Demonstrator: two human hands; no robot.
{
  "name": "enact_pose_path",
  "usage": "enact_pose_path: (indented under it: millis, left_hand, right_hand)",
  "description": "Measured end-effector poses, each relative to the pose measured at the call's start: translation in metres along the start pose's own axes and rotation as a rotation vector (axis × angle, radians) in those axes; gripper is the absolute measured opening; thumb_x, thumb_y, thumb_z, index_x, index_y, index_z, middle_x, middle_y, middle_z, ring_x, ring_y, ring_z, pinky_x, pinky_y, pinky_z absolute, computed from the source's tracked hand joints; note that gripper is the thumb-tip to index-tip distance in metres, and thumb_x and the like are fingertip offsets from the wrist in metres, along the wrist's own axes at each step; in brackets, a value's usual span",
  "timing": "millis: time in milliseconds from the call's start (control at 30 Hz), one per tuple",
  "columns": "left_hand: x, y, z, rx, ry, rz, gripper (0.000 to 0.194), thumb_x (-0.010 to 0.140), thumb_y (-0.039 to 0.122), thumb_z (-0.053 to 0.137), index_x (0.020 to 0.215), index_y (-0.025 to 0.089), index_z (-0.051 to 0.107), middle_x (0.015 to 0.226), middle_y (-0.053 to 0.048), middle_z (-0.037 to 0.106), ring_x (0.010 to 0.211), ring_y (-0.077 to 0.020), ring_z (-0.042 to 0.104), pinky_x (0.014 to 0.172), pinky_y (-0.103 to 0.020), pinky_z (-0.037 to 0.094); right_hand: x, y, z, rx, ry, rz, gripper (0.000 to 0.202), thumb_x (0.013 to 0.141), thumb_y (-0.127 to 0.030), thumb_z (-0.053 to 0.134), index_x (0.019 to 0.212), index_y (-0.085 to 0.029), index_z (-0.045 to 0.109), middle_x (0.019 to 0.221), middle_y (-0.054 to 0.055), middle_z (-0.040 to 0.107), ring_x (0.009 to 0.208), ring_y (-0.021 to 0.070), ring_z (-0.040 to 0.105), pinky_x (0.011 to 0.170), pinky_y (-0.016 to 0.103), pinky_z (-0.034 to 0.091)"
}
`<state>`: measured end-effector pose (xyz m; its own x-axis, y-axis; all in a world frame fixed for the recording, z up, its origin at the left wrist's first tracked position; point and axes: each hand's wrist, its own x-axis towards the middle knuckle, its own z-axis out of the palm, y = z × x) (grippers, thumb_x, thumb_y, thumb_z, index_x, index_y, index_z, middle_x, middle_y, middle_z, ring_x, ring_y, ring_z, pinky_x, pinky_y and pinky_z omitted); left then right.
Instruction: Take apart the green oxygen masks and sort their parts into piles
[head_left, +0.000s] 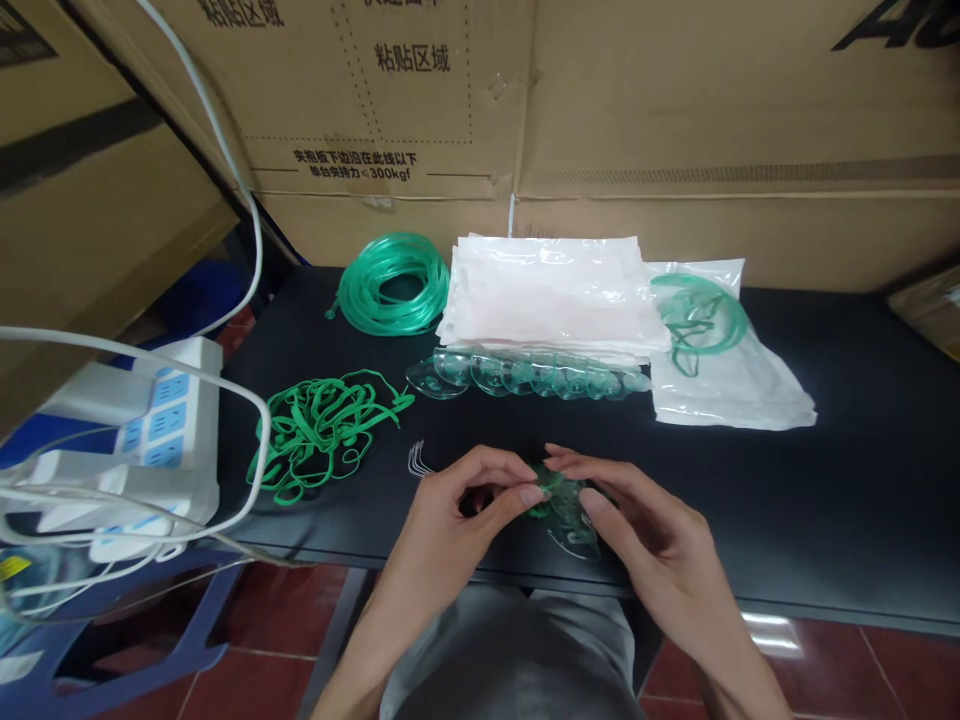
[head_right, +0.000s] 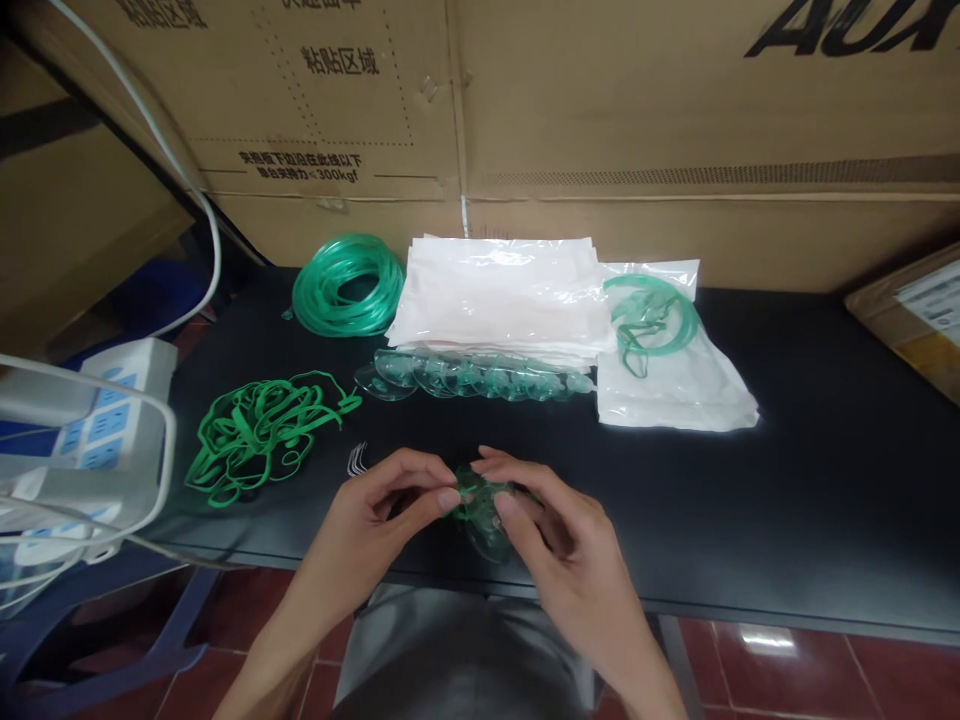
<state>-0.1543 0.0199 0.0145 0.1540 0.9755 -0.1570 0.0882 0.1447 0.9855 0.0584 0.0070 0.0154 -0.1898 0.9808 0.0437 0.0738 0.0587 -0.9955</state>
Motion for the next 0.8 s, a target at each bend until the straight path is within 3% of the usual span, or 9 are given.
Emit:
enact_pose_path:
  millis: [133, 333, 567, 800]
  left_hand:
    - [0.000, -0.001, 0.002, 0.039, -0.006, 0.028, 0.007, 0.097, 0.033, 0.079, 0.103, 0.030, 0.080, 0.098, 0.003, 0.081, 0.092, -0.0173, 0.074, 0.079, -0.027, 0.051]
    - [-0.001, -0.001, 0.002, 0.101, -0.034, 0.105, 0.009, 0.098, 0.032, 0.079, 0.106, 0.031, 0.081, 0.102, 0.002, 0.081, 0.096, -0.0188, 0.076, 0.086, -0.029, 0.054]
    - [-0.006, 0.006, 0.009, 0.236, -0.038, 0.152, 0.029, 0.091, 0.033, 0.087, 0.117, 0.041, 0.076, 0.110, 0.009, 0.079, 0.085, -0.0149, 0.066, 0.083, -0.028, 0.049]
    - [-0.007, 0.011, 0.014, 0.353, -0.029, 0.209, 0.027, 0.093, 0.025, 0.080, 0.115, 0.036, 0.070, 0.107, 0.007, 0.074, 0.086, -0.0173, 0.059, 0.089, -0.034, 0.045]
  right_hand:
    - [0.005, -0.001, 0.007, -0.070, 0.035, -0.048, 0.017, 0.103, -0.023, 0.069, 0.111, -0.031, 0.081, 0.124, 0.003, 0.078, 0.123, 0.0200, 0.074, 0.102, 0.027, 0.062]
    - [0.006, -0.002, 0.013, -0.072, 0.104, -0.061, 0.008, 0.099, -0.023, 0.076, 0.097, -0.029, 0.081, 0.116, 0.003, 0.079, 0.115, 0.0206, 0.076, 0.094, 0.027, 0.064]
    - [0.003, 0.002, 0.014, -0.051, 0.127, -0.038, 0.011, 0.102, -0.024, 0.073, 0.098, -0.031, 0.080, 0.121, 0.002, 0.077, 0.122, 0.0194, 0.072, 0.101, 0.027, 0.059]
    - [0.001, 0.004, 0.017, 0.003, 0.153, -0.039, 0.012, 0.103, -0.023, 0.070, 0.101, -0.032, 0.077, 0.123, 0.001, 0.074, 0.126, 0.0183, 0.069, 0.103, 0.026, 0.058]
